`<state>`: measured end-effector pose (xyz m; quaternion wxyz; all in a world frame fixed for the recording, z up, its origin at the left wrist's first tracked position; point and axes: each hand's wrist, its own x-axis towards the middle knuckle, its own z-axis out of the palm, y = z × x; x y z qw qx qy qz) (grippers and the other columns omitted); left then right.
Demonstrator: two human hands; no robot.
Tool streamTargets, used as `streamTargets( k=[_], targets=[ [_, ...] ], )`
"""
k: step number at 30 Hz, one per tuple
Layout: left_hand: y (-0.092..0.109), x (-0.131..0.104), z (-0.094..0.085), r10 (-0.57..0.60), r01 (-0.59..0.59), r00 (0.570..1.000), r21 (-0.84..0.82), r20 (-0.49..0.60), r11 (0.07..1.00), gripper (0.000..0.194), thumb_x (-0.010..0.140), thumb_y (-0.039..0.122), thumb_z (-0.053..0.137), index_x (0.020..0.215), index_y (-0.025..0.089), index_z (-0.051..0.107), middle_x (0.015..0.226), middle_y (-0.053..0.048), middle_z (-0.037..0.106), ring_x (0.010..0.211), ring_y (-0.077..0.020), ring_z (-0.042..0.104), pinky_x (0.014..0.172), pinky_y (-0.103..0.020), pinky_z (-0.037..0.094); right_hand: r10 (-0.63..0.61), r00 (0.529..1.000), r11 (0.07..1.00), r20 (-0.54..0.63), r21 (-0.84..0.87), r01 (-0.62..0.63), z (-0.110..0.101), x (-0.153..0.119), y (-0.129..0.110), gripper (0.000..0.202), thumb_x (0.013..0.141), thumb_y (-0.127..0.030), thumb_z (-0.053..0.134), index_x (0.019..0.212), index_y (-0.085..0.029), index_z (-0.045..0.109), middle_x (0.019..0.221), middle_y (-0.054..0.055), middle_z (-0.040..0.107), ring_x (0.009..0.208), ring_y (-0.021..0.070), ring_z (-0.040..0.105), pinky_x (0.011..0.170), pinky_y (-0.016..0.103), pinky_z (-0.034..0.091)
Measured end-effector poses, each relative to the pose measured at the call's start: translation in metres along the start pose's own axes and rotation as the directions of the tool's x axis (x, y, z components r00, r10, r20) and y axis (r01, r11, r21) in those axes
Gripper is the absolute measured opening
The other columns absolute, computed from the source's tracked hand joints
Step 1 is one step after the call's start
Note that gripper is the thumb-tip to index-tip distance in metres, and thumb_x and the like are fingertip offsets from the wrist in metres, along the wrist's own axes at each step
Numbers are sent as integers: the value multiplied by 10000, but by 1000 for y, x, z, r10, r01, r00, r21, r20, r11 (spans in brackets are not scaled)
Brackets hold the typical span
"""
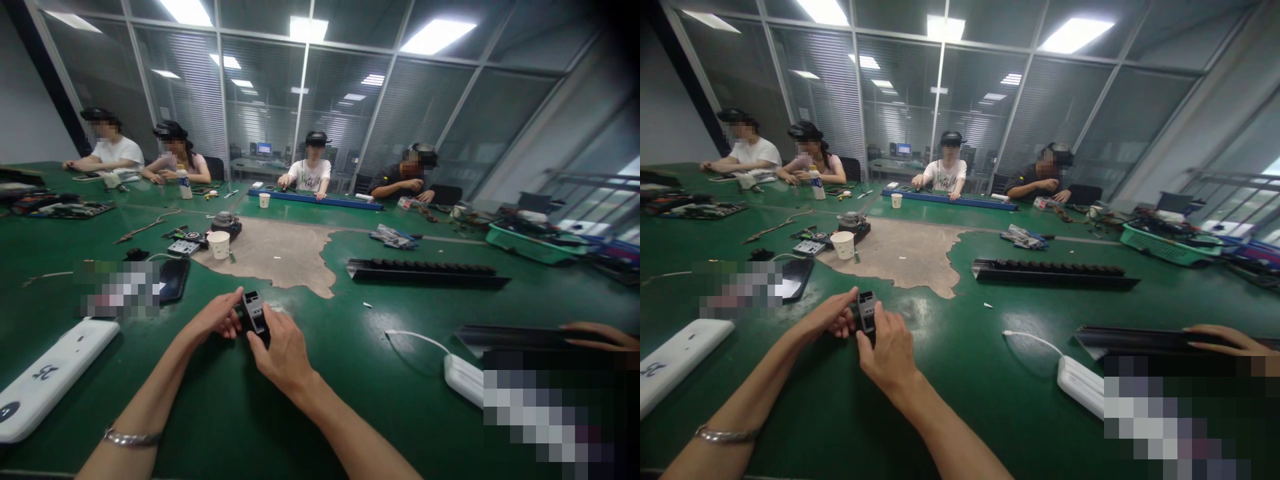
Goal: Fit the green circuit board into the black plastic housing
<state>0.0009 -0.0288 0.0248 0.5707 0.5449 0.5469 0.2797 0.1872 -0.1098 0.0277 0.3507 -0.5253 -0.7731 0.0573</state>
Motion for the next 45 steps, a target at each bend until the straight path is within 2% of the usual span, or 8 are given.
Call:
streamTargets(
  k=[7,12,18,24,31,37,41,45],
  targets=[
    [1,0,-1,1,-1,1000,-61,1,998,803,751,823,384,1160,140,489,600,-50,675,477,-192,634,462,-243,430,49,985,993,-165,115,-30,-18,12,2,494,876,-335,536,1311,-103,512,1162,130,636,1070,242,575,958,369,440],
    [-1,3,-2,-33,32,999,-47,-8,998,822,741,821,407,1176,128,486,607,-61,680,483,-200,644,464,-253,433,128,969,991,-212,58,-119,-25,17,17,492,880,-317,518,1340,-144,497,1226,121,612,1122,249,555,982,377,419],
    [-5,5,-2,-15,15,1000,-43,2,999,818,746,795,444,1188,108,485,633,-80,693,491,-205,652,461,-261,444,249,958,960,-142,-91,-264,-23,19,38,523,848,-298,545,1342,-137,485,1211,123,623,1110,262,558,953,352,412],
    [-3,3,-1,-12,12,1000,-41,-16,999,793,752,783,456,1150,98,491,661,-97,700,492,-206,651,456,-270,455,337,941,919,9,-221,-327,-23,15,42,532,824,-337,574,1317,-160,482,1061,116,656,1004,272,592,871,355,433],
    [-2,5,0,-4,3,1000,-49,-17,999,771,757,786,451,1095,96,503,668,-107,700,508,-213,659,475,-283,474,272,962,935,20,-243,-259,-22,10,39,663,808,-363,595,1392,-114,403,1249,162,557,1128,302,502,934,391,410],
    [0,3,2,3,-3,1000,-46,-17,999,760,760,783,456,1081,95,501,665,-106,698,521,-210,663,481,-275,471,285,957,932,62,-250,-261,-24,11,41,580,815,-250,571,1364,-111,446,1128,157,614,1012,279,571,888,376,448],
    [-1,5,2,-2,1,1000,-53,-22,999,782,748,789,466,1102,93,517,664,-99,701,534,-212,669,501,-284,483,251,967,959,-37,-129,-254,-29,16,36,525,842,-284,554,1331,-105,488,1084,154,631,1022,275,580,901,383,454],
    [-3,8,1,-21,20,1000,-60,-9,998,797,758,792,447,1131,91,517,644,-94,696,518,-214,666,491,-285,482,90,985,995,-150,63,-81,-33,18,22,492,884,-303,507,1345,-131,480,1148,132,612,1062,250,563,941,382,447]
  ],
)
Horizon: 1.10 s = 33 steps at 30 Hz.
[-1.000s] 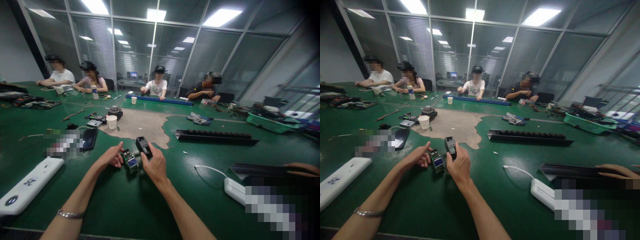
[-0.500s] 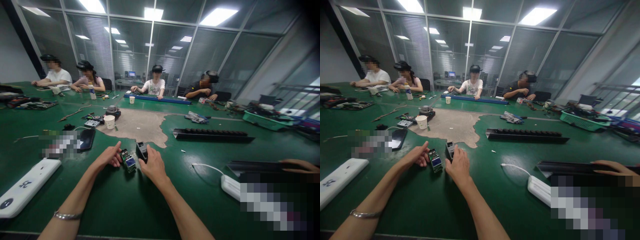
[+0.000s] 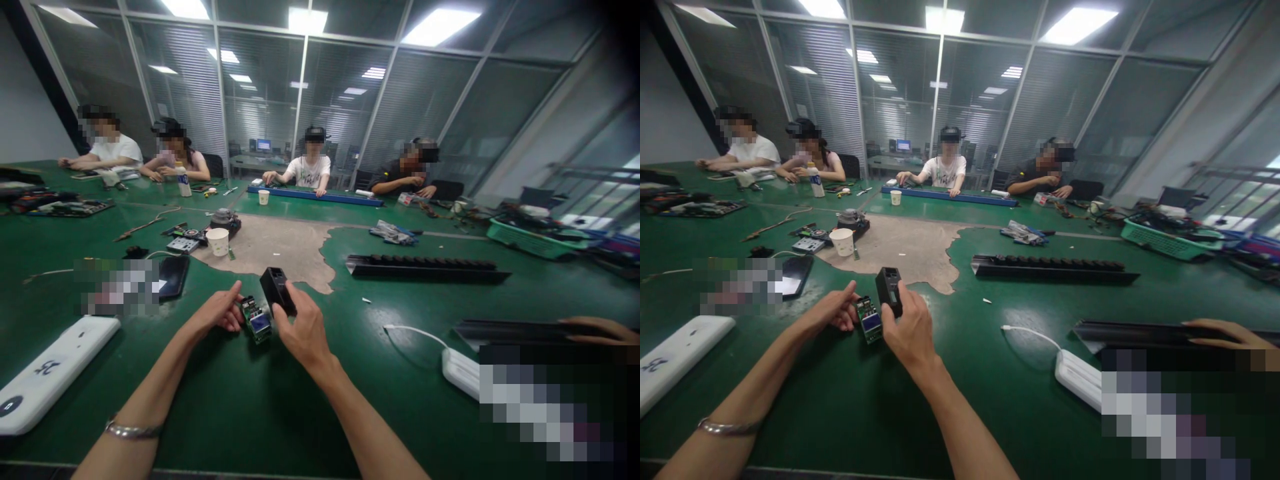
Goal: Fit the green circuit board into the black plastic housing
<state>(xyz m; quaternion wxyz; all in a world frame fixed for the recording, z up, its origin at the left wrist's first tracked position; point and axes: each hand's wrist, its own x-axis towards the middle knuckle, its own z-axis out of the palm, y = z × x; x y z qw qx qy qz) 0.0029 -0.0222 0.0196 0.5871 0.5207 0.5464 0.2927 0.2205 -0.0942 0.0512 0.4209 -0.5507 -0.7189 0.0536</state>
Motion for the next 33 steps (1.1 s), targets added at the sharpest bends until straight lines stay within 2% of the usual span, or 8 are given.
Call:
streamTargets(
  k=[3,6,13,18,21,26,33],
  targets=[
    [0,-1,-1,25,-25,1000,15,8,1000,796,770,791,429,1176,109,496,632,-80,693,513,-214,664,479,-275,480,-91,996,994,8,68,90,2,-6,-11,467,885,-297,511,1327,-149,505,1166,125,600,1082,248,546,957,391,442],
    [2,-4,-2,45,-45,999,40,4,998,797,778,793,411,1218,131,461,597,-50,678,465,-197,635,439,-254,457,-125,990,991,61,53,122,6,-13,-18,465,872,-294,531,1317,-162,520,1140,126,600,1059,254,544,936,406,452],
    [4,-4,-2,101,-97,994,83,-43,992,803,764,820,377,1140,127,528,529,-31,639,390,-175,584,364,-213,373,-153,979,988,135,-15,157,16,-22,-24,494,850,-279,565,1328,-171,499,1151,130,572,1052,261,521,925,417,451],
    [3,-3,-5,138,-133,990,102,-38,986,751,803,777,381,1173,143,543,524,-10,621,386,-159,568,362,-209,382,-131,967,988,219,-56,146,22,-28,-22,530,824,-267,600,1333,-178,484,1115,120,586,1047,262,521,914,414,458],
    [3,-4,-6,125,-122,992,117,-20,986,770,807,776,372,1177,124,548,526,-19,624,385,-157,566,360,-205,373,-108,965,990,239,-68,127,24,-31,-21,560,825,-317,619,1346,-174,471,1131,128,588,1061,271,523,912,421,462],
    [1,-3,-5,91,-91,996,100,-1,991,816,799,784,373,1229,104,511,539,-35,639,388,-161,568,369,-207,366,-135,971,988,195,-42,146,24,-32,-21,651,846,-432,603,1400,-150,409,1303,169,511,1144,298,496,961,460,439],
    [-2,-4,-5,30,-31,999,63,18,998,847,772,795,413,1263,107,473,581,-53,660,446,-183,603,416,-233,410,-129,965,991,230,8,131,28,-33,-15,554,834,-244,583,1364,-151,450,1220,147,570,1116,269,530,940,426,470]
  ],
)
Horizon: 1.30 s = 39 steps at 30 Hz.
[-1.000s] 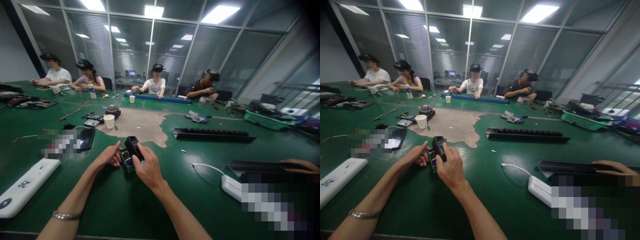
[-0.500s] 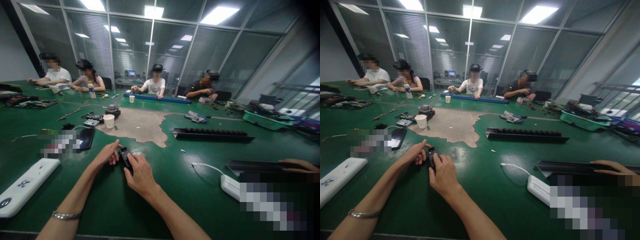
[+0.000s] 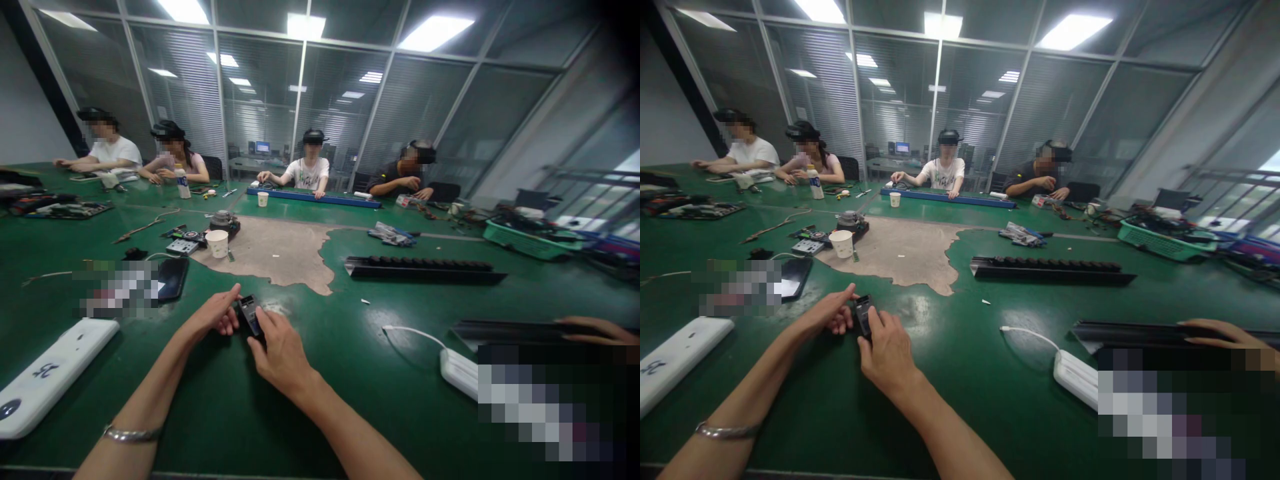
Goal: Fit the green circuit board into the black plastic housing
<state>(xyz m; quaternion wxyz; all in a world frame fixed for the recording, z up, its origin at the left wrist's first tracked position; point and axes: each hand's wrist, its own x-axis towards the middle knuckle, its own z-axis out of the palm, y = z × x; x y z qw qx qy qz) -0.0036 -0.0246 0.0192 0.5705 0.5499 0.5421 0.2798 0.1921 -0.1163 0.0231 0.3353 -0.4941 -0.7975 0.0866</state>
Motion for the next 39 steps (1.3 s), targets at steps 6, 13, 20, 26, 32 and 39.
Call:
streamTargets(
  k=[6,13,20,26,32,39],
  targets=[
    [4,-3,1,-8,9,1000,-28,16,1000,838,746,809,429,1207,112,505,624,-67,681,499,-205,643,479,-266,457,0,986,993,-168,117,20,-8,9,0,505,846,-247,574,1333,-141,487,1232,131,594,1146,244,538,1008,403,430],
    [5,-4,2,-27,27,1000,-57,0,998,836,747,803,443,1193,97,497,653,-94,697,530,-217,667,495,-275,465,136,950,986,-280,127,-103,-20,20,20,492,826,-225,563,1308,-137,515,1231,133,609,1137,253,566,1006,413,433],
    [3,0,2,-12,12,1000,-72,2,997,811,747,799,449,1129,86,512,671,-111,705,550,-222,679,515,-289,488,258,950,966,-177,36,-256,-18,20,40,491,770,-201,587,1258,-173,547,1136,101,656,1069,259,604,940,389,467],
    [3,0,2,-9,9,1000,-75,4,997,802,744,802,447,1100,87,521,676,-117,705,549,-217,677,510,-282,481,296,951,951,-86,-66,-302,-17,16,42,576,746,-222,618,1309,-163,508,1165,136,631,1070,284,591,924,412,455],
    [3,0,1,-22,21,1000,-63,-12,998,813,738,807,446,1137,103,520,662,-100,700,531,-219,671,493,-279,470,212,970,966,-119,-125,-226,-17,14,39,599,760,-254,615,1334,-150,481,1214,160,586,1098,299,545,941,440,431],
    [1,0,0,-7,7,1000,-57,-8,998,804,745,804,442,1150,114,516,662,-89,698,543,-213,673,503,-271,471,171,968,983,-185,-35,-181,-22,19,34,420,805,-219,566,1217,-140,588,1092,135,653,1025,266,590,933,419,447]
  ],
)
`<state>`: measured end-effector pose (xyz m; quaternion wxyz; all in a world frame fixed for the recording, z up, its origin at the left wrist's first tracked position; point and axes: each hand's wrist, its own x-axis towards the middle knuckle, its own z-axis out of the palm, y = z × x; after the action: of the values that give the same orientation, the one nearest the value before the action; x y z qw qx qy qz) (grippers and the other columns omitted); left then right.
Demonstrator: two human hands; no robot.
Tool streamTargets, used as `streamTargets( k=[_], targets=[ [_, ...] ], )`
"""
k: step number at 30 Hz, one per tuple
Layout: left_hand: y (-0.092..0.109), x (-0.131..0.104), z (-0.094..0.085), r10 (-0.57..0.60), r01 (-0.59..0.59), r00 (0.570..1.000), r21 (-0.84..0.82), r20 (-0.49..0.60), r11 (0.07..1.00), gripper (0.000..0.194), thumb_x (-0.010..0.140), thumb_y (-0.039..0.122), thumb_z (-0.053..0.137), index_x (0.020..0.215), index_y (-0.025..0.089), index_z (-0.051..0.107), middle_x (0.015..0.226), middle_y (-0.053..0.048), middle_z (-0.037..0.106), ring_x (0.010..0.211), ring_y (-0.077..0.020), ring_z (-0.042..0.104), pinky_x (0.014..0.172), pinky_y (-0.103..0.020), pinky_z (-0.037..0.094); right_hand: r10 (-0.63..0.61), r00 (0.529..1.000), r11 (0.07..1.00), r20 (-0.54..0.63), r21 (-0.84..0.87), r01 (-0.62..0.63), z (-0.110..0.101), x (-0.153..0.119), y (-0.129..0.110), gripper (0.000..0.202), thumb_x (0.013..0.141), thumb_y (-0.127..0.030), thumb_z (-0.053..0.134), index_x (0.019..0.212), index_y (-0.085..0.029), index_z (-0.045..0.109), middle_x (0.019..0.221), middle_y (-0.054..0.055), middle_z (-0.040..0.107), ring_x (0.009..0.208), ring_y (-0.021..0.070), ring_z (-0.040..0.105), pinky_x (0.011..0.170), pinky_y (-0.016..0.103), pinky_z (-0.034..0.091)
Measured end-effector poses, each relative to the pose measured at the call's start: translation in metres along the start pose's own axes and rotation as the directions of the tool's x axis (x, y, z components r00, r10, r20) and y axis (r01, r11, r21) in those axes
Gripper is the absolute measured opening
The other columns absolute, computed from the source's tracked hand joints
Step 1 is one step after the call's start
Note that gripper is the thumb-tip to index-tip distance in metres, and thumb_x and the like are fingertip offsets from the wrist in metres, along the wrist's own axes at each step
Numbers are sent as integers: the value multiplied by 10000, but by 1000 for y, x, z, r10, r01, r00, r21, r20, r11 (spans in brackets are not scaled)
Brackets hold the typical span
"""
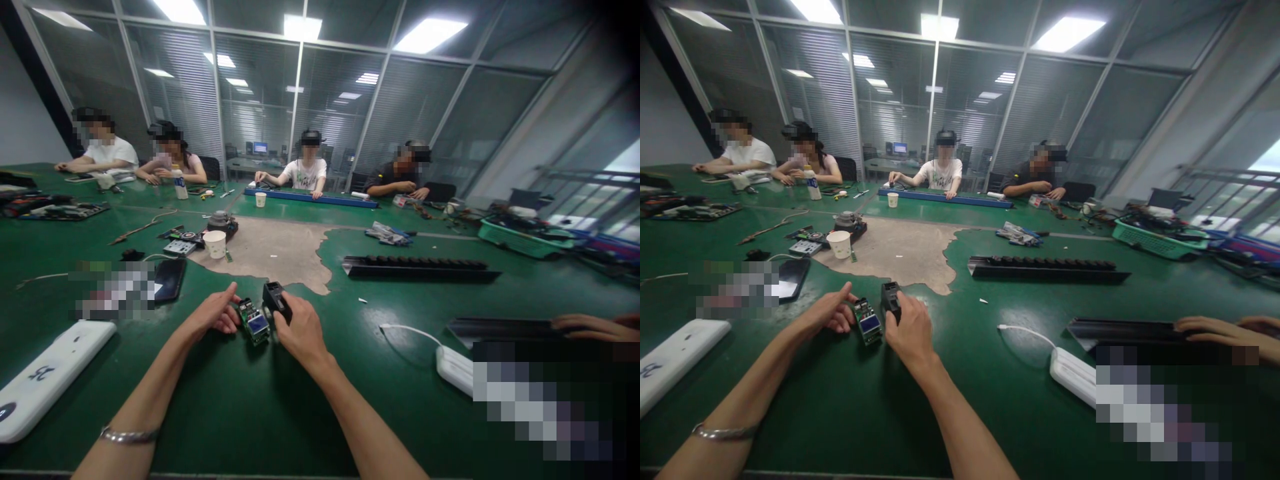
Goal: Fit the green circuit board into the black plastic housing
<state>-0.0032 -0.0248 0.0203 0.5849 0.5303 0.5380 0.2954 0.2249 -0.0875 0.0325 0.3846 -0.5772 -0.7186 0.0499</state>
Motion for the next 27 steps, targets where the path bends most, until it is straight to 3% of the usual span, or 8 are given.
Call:
streamTargets(
  k=[4,7,19,27],
  targets=[
    [1,-1,0,15,-15,1000,-2,6,1000,787,763,792,434,1155,114,509,645,-84,692,534,-212,669,499,-266,473,-89,990,980,-108,167,106,-4,0,-15,395,867,-267,529,1244,-161,577,1163,115,641,1086,239,578,966,412,442],
    [3,-2,1,5,-5,1000,8,3,1000,797,772,796,413,1188,121,492,637,-83,692,525,-213,666,483,-260,470,-129,988,967,-89,210,145,-3,-4,-24,404,874,-283,541,1255,-149,567,1158,118,642,1087,237,577,969,411,445],
    [7,-7,1,-28,29,999,41,-31,999,846,774,802,393,1285,128,426,617,-67,684,476,-203,638,428,-241,437,-208,978,969,30,143,202,7,-18,-34,444,864,-267,555,1289,-141,524,1181,130,611,1100,260,544,981,434,428],
    [6,-6,-2,-25,28,998,64,-51,998,870,722,840,408,1205,123,508,601,-64,675,472,-200,633,442,-246,431,-138,985,989,104,71,131,11,-26,-35,470,799,-319,639,1234,-166,550,1179,124,600,1093,272,543,925,419,460]
  ],
)
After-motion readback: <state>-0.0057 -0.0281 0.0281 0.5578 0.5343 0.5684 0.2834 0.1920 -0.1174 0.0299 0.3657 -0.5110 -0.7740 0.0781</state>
